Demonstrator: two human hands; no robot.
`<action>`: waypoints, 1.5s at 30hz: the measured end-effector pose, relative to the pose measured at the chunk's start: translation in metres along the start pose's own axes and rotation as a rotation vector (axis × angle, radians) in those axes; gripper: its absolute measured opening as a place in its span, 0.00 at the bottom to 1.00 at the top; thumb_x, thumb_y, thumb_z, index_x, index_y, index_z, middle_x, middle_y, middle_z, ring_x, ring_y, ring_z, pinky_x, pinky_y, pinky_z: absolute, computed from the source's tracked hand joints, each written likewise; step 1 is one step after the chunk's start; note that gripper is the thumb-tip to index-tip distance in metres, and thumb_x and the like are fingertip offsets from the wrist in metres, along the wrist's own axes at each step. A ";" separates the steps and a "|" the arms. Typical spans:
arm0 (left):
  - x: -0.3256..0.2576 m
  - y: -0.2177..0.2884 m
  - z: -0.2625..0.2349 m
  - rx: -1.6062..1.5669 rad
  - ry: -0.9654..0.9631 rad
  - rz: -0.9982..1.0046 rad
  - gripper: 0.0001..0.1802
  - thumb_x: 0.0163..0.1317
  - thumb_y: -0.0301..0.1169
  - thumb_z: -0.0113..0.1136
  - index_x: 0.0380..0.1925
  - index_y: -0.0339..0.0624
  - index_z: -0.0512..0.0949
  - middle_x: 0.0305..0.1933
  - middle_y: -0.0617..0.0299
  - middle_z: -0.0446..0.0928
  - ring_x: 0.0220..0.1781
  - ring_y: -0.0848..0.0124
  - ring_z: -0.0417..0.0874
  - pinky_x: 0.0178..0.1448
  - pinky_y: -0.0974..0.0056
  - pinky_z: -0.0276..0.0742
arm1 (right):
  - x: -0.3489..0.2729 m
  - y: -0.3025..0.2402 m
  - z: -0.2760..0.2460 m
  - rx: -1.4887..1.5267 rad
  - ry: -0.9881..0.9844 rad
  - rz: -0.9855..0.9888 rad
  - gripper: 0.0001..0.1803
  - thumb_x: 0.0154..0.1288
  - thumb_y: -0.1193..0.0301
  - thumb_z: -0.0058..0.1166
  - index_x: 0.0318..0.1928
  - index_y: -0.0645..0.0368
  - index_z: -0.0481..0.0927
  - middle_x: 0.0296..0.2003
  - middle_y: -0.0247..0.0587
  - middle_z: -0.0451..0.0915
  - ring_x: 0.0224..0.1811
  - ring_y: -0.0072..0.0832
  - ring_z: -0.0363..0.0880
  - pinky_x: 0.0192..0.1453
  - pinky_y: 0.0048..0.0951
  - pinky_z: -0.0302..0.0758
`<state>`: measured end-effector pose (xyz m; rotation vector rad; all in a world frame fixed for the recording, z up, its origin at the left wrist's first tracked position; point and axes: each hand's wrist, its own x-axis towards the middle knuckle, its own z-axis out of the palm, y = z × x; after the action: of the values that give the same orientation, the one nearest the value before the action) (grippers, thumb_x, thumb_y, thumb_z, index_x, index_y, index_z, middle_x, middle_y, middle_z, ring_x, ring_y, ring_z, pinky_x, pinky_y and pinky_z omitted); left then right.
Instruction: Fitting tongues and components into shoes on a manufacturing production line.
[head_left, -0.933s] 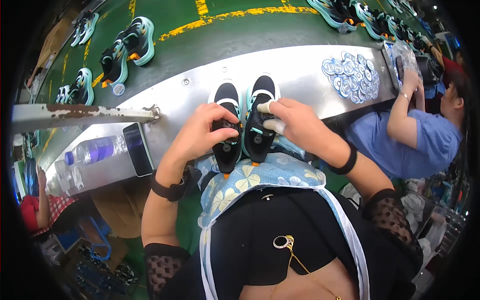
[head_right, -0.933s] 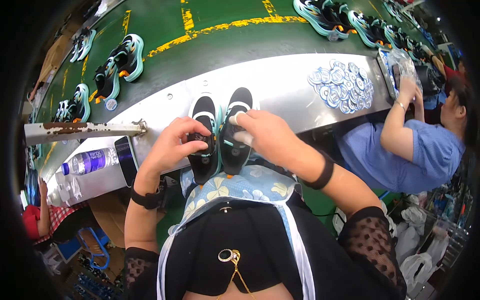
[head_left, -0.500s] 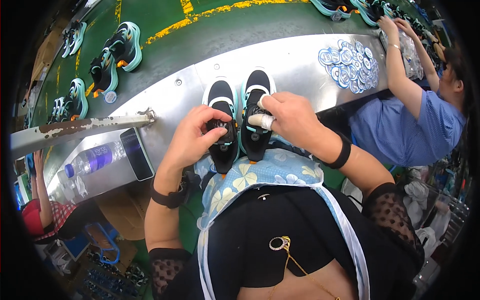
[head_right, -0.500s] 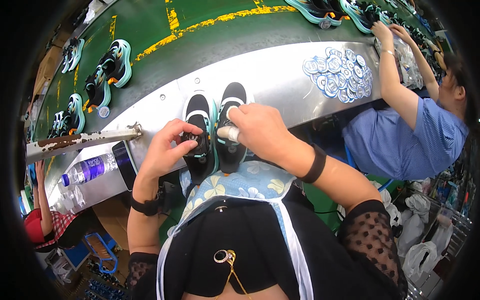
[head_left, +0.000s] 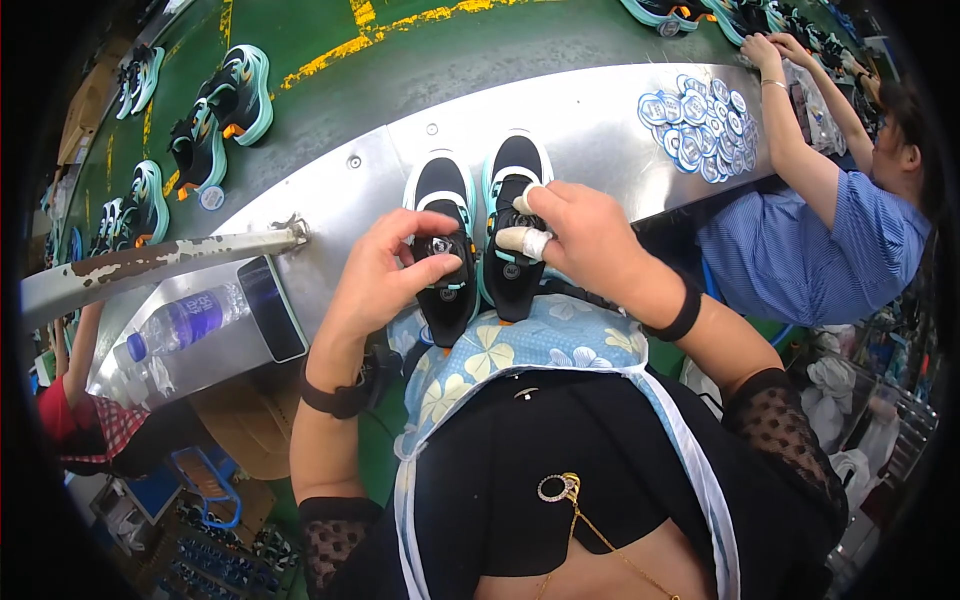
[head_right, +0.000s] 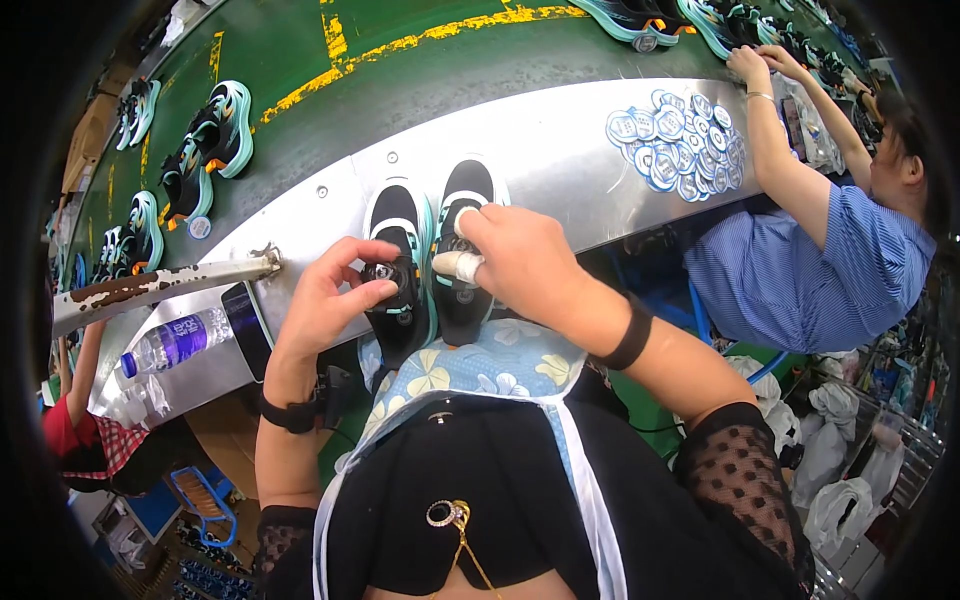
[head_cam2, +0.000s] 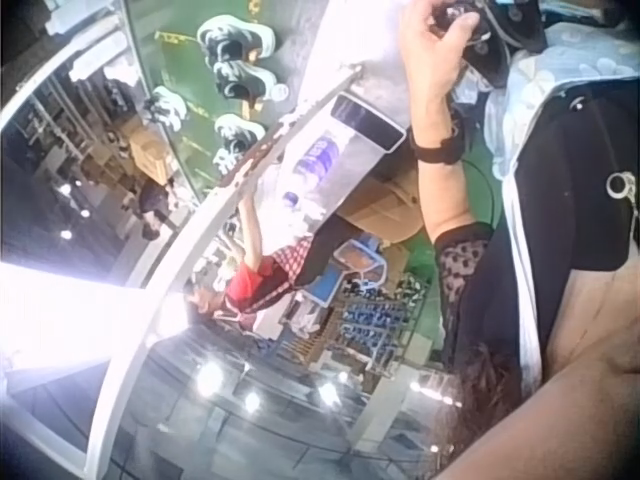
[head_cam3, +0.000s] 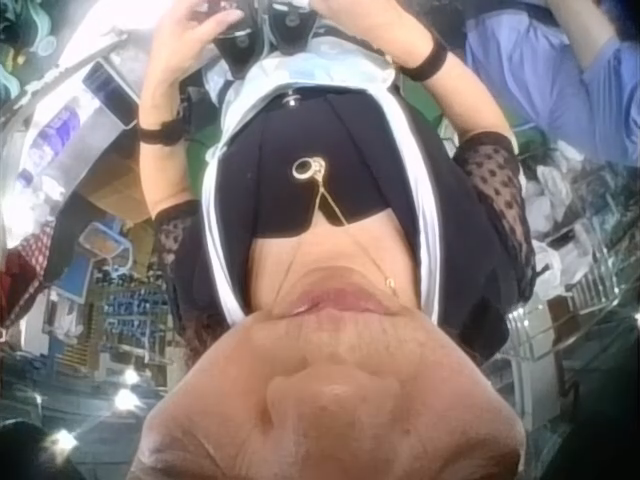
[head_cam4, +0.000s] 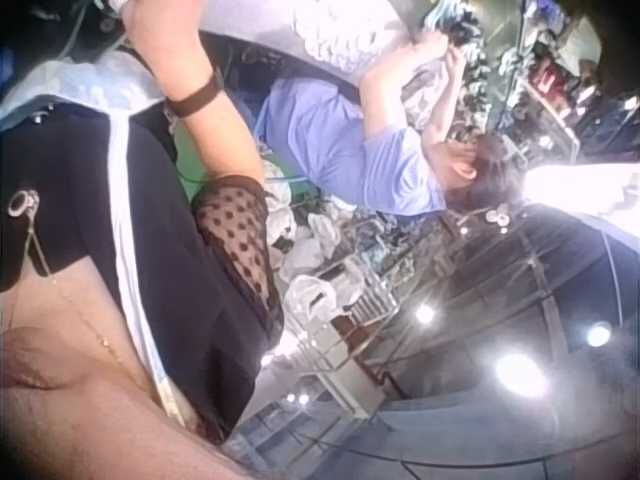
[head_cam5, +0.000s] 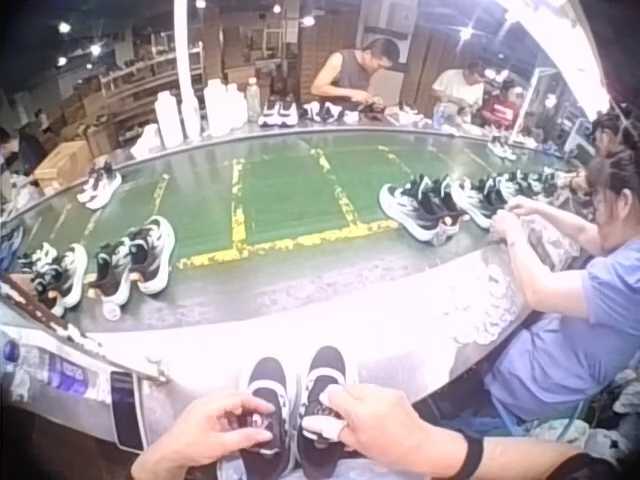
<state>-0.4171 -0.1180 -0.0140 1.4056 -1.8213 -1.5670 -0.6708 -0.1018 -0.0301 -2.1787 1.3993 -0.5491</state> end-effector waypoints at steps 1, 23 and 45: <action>0.000 0.003 0.003 -0.010 0.051 0.002 0.14 0.54 0.25 0.65 0.42 0.41 0.83 0.41 0.67 0.76 0.42 0.77 0.75 0.41 0.72 0.68 | 0.004 -0.001 -0.008 0.001 -0.001 -0.001 0.20 0.57 0.66 0.66 0.50 0.56 0.80 0.32 0.46 0.75 0.36 0.44 0.77 0.39 0.39 0.74; -0.007 0.014 0.094 -1.103 0.008 -0.427 0.18 0.76 0.36 0.44 0.52 0.30 0.71 0.55 0.52 0.73 0.51 0.61 0.81 0.39 0.62 0.81 | 0.022 0.020 -0.005 0.298 -0.131 -0.110 0.17 0.55 0.68 0.69 0.46 0.56 0.84 0.33 0.35 0.76 0.27 0.21 0.71 0.31 0.24 0.70; 0.000 0.012 0.108 -1.150 0.020 -0.365 0.20 0.76 0.35 0.42 0.56 0.29 0.70 0.57 0.47 0.75 0.60 0.55 0.79 0.50 0.59 0.82 | 0.026 0.030 -0.003 0.345 -0.179 -0.124 0.11 0.55 0.70 0.66 0.39 0.58 0.82 0.29 0.37 0.73 0.28 0.26 0.71 0.33 0.28 0.70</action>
<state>-0.5069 -0.0616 -0.0386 1.1229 -0.3768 -2.1755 -0.6845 -0.1370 -0.0438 -1.9876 0.9987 -0.5760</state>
